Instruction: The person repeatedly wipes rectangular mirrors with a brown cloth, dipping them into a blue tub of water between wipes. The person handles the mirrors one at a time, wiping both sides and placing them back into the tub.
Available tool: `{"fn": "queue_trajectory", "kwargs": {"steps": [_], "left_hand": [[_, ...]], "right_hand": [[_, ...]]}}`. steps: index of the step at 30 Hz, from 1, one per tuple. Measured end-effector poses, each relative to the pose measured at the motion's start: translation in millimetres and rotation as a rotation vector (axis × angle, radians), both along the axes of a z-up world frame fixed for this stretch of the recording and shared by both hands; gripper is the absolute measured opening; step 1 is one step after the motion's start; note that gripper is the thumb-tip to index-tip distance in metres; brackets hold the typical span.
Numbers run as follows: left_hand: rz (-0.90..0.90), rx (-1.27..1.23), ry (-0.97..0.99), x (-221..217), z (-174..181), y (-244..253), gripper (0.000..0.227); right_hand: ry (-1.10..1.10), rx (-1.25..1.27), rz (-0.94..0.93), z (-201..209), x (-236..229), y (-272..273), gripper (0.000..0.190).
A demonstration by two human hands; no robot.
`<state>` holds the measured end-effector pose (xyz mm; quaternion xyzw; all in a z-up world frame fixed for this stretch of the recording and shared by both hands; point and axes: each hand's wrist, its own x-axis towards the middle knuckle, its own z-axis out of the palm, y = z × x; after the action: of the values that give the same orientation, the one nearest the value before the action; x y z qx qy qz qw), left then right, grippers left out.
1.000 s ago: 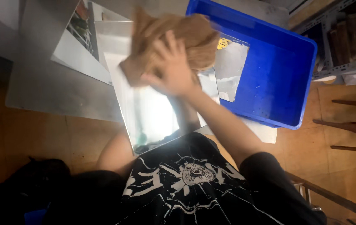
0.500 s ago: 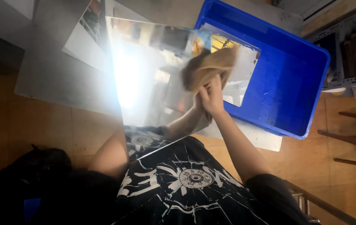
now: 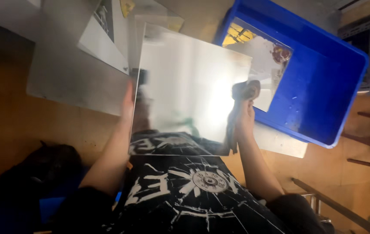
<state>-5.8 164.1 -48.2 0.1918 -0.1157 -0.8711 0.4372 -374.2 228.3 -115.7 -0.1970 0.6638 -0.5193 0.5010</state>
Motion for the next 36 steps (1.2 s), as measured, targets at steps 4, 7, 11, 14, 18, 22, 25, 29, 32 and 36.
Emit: {"fn": "queue_trajectory", "kwargs": {"steps": [4,7,11,14,18,22,25,29,32,36], "left_hand": [[0.174,0.127,-0.416,73.3,-9.2,-26.6,0.075],[0.019,-0.647,-1.444,109.7,-18.6,-66.1,0.075],[-0.176,-0.349,-1.564,157.1,-29.4,-135.9,0.073],[-0.265,-0.415,-1.686,178.7,-44.5,-187.9,0.071],[-0.193,-0.316,-1.606,189.7,-75.7,-241.1,0.066],[0.007,-0.2,-1.411,187.0,-101.1,-273.6,0.059],[-0.018,-0.275,-1.557,182.2,-111.8,-298.0,0.057],[-0.015,-0.338,-1.665,175.7,-129.8,-321.6,0.054],[-0.102,-0.504,-1.849,175.3,-142.4,-332.4,0.056],[-0.094,-0.521,-1.845,173.4,-159.4,-343.0,0.059]], "right_hand": [[0.146,-0.014,0.041,5.1,39.8,-8.6,0.044],[0.22,-0.017,0.054,-0.5,84.1,-32.8,0.044],[0.1,0.02,-0.028,-17.6,152.9,-67.7,0.042],[0.085,0.01,-0.058,-40.7,198.2,-95.2,0.04],[0.036,0.175,-0.066,-66.3,233.3,-120.7,0.036],[0.174,0.211,-0.016,-79.6,251.3,-141.6,0.032],[0.108,0.263,-0.031,-82.6,259.0,-163.3,0.03],[0.094,0.291,-0.086,-88.7,266.5,-178.3,0.028],[0.138,0.258,-0.099,-95.4,264.2,-194.3,0.026],[0.301,0.203,-0.051,-103.9,254.3,-218.1,0.026]]}}
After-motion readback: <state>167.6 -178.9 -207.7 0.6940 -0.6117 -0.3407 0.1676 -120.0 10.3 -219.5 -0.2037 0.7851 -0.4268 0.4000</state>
